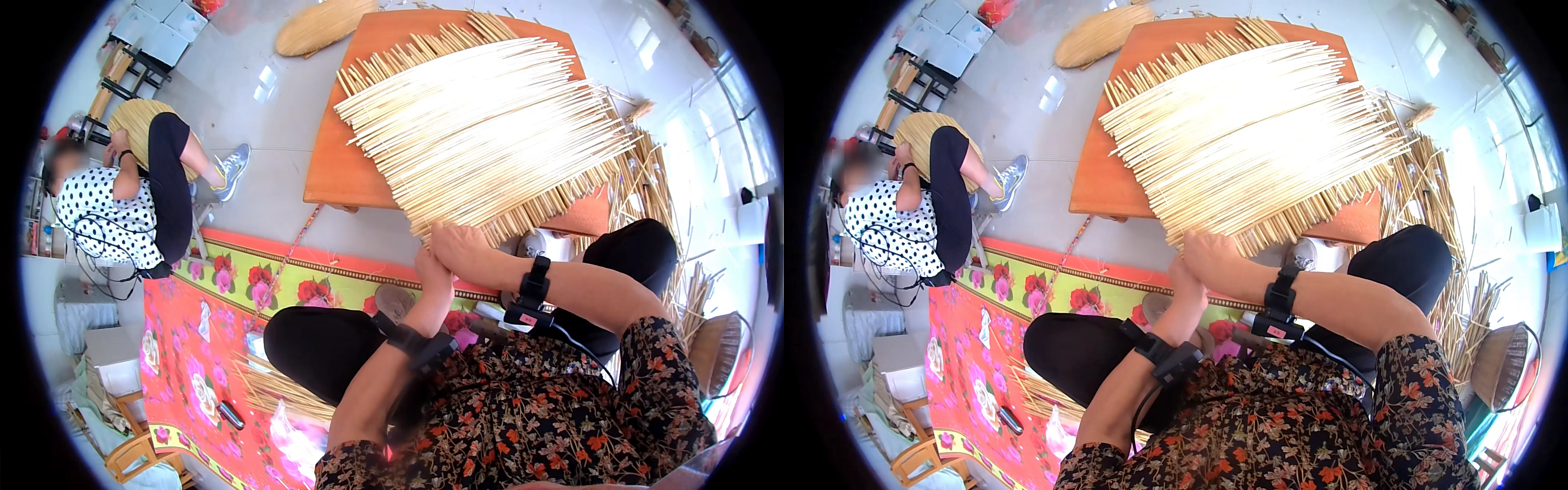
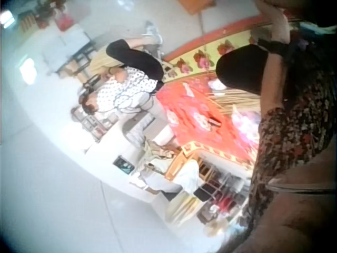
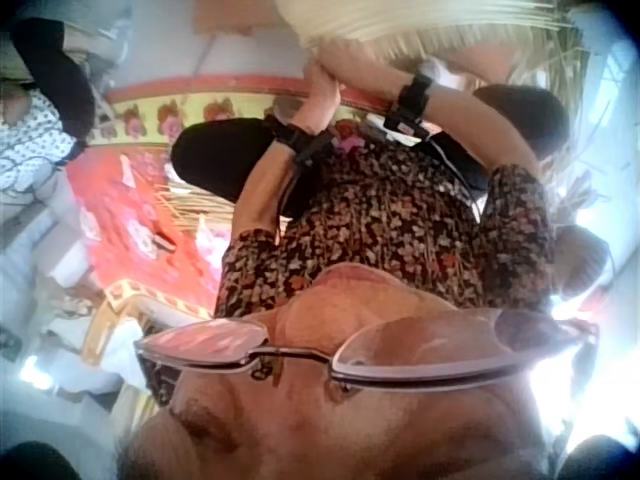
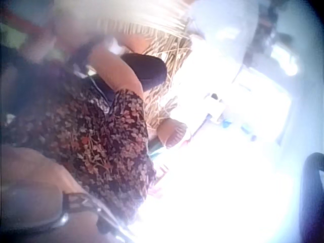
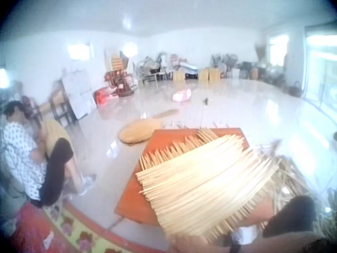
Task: The person weaves a bamboo mat by hand, threading a thin strip through the vertical bamboo slats. They adjust the alignment of the slats and pull the strip tight to secure the weave.
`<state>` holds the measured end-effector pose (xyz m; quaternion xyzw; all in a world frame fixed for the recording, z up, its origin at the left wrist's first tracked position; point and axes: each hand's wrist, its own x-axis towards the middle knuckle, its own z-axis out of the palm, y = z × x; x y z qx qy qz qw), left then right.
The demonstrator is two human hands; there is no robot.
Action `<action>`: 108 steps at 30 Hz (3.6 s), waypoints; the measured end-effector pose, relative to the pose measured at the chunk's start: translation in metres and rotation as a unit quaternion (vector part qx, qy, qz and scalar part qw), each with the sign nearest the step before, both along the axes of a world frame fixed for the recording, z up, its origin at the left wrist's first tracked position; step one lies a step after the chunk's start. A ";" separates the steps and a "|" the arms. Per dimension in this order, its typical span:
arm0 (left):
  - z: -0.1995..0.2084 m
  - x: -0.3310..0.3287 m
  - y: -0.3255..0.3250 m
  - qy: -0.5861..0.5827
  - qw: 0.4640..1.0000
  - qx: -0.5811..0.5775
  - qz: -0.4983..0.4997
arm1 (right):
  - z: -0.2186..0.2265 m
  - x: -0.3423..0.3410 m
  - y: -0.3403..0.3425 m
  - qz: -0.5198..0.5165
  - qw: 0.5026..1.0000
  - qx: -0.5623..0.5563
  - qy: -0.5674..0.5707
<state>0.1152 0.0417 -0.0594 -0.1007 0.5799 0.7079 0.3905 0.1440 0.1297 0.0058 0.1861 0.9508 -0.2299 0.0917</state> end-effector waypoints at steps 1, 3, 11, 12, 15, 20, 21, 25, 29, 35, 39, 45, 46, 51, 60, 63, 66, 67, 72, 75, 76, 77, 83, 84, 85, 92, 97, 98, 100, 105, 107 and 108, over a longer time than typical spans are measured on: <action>-0.001 0.000 0.000 -0.007 1.000 -0.002 -0.003 | 0.000 0.002 0.001 0.006 1.000 -0.004 0.011; -0.004 -0.001 -0.001 -0.019 1.000 0.007 -0.003 | -0.001 0.004 0.004 0.014 0.999 -0.027 0.017; -0.001 0.000 0.004 -0.045 0.999 -0.026 -0.015 | 0.001 -0.001 0.009 -0.035 0.995 -0.079 -0.047; 0.001 -0.003 0.009 -0.040 0.998 -0.036 -0.026 | -0.004 -0.001 0.019 -0.011 0.997 -0.076 -0.005; 0.017 -0.008 0.015 -0.024 0.995 -0.067 -0.065 | -0.015 0.027 0.025 0.025 0.993 -0.047 0.106; 0.017 -0.013 -0.002 0.040 0.992 -0.025 -0.120 | 0.021 0.104 0.010 -0.084 0.939 -0.076 0.325; 0.023 -0.010 -0.002 0.058 0.992 -0.030 -0.107 | 0.005 0.123 0.007 -0.166 0.932 -0.206 0.248; 0.041 0.009 -0.001 0.049 0.992 -0.037 -0.110 | -0.078 0.146 -0.015 -0.380 0.755 -0.510 0.160; 0.047 0.018 -0.010 0.053 0.991 -0.051 -0.109 | -0.093 0.091 -0.018 -0.385 0.612 -0.625 0.296; 0.048 0.014 -0.026 0.046 0.990 -0.084 -0.105 | -0.138 0.084 -0.017 -0.274 0.665 -0.667 0.195; 0.053 0.015 -0.015 0.029 0.987 -0.072 -0.142 | -0.251 0.085 -0.019 -0.185 0.797 -0.551 0.163; 0.067 0.011 -0.030 -0.006 0.987 -0.104 -0.126 | -0.083 0.080 -0.005 -0.210 0.762 -0.607 0.080; 0.071 0.011 -0.028 -0.010 0.986 -0.102 -0.129 | -0.047 0.085 0.003 -0.213 0.766 -0.604 0.061; 0.091 0.010 -0.021 -0.003 0.984 -0.099 -0.147 | 0.001 0.083 0.015 -0.226 0.775 -0.590 0.000; 0.091 0.006 -0.020 0.002 0.985 -0.103 -0.142 | -0.094 0.080 -0.011 -0.087 0.885 -0.366 0.275; 0.084 0.005 -0.023 -0.012 0.984 -0.090 -0.151 | -0.125 0.084 -0.017 -0.053 0.911 -0.245 0.327; 0.079 0.005 -0.024 -0.013 0.984 -0.092 -0.153 | -0.127 0.086 -0.018 -0.053 0.921 -0.216 0.320; 0.078 0.005 -0.023 -0.002 0.985 -0.087 -0.151 | -0.121 0.086 -0.017 -0.059 0.921 -0.233 0.307; 0.071 0.004 -0.024 0.009 0.986 -0.082 -0.144 | -0.076 0.086 -0.011 -0.176 0.854 -0.466 0.152; 0.073 0.003 -0.023 0.017 0.986 -0.085 -0.145 | -0.056 0.083 -0.007 -0.214 0.816 -0.528 0.096; 0.076 0.003 -0.022 0.014 0.986 -0.091 -0.141 | -0.052 0.081 -0.006 -0.220 0.809 -0.538 0.085; 0.078 0.004 -0.019 0.012 0.986 -0.097 -0.137 | -0.048 0.080 -0.006 -0.225 0.806 -0.542 0.079; 0.075 0.005 -0.020 0.012 0.988 -0.069 -0.139 | -0.094 0.079 -0.013 -0.117 0.899 -0.333 0.258; 0.073 0.004 -0.021 0.011 0.987 -0.063 -0.147 | -0.111 0.080 -0.016 -0.066 0.914 -0.232 0.325; 0.072 0.004 -0.021 0.012 0.987 -0.065 -0.145 | -0.111 0.080 -0.014 -0.057 0.914 -0.238 0.323; 0.070 0.005 -0.021 0.013 0.987 -0.070 -0.143 | -0.118 0.078 -0.018 -0.068 0.917 -0.226 0.322; 0.073 0.004 -0.019 0.008 0.987 -0.077 -0.140 | -0.098 0.069 -0.025 -0.205 0.856 -0.401 0.256; 0.074 0.004 -0.019 0.008 0.987 -0.077 -0.144 | -0.097 0.069 -0.024 -0.210 0.852 -0.406 0.254; 0.075 0.004 -0.020 0.010 0.987 -0.073 -0.145 | -0.125 0.072 -0.027 -0.132 0.898 -0.278 0.314; 0.069 0.005 -0.022 0.019 0.987 -0.070 -0.145 | -0.139 0.082 -0.017 -0.027 0.941 -0.175 0.290; 0.070 0.006 -0.018 0.020 0.989 -0.075 -0.126 | -0.148 0.084 -0.017 -0.028 0.948 -0.190 0.252; 0.071 0.007 -0.017 0.021 0.990 -0.077 -0.117 | -0.153 0.085 -0.017 -0.028 0.952 -0.197 0.233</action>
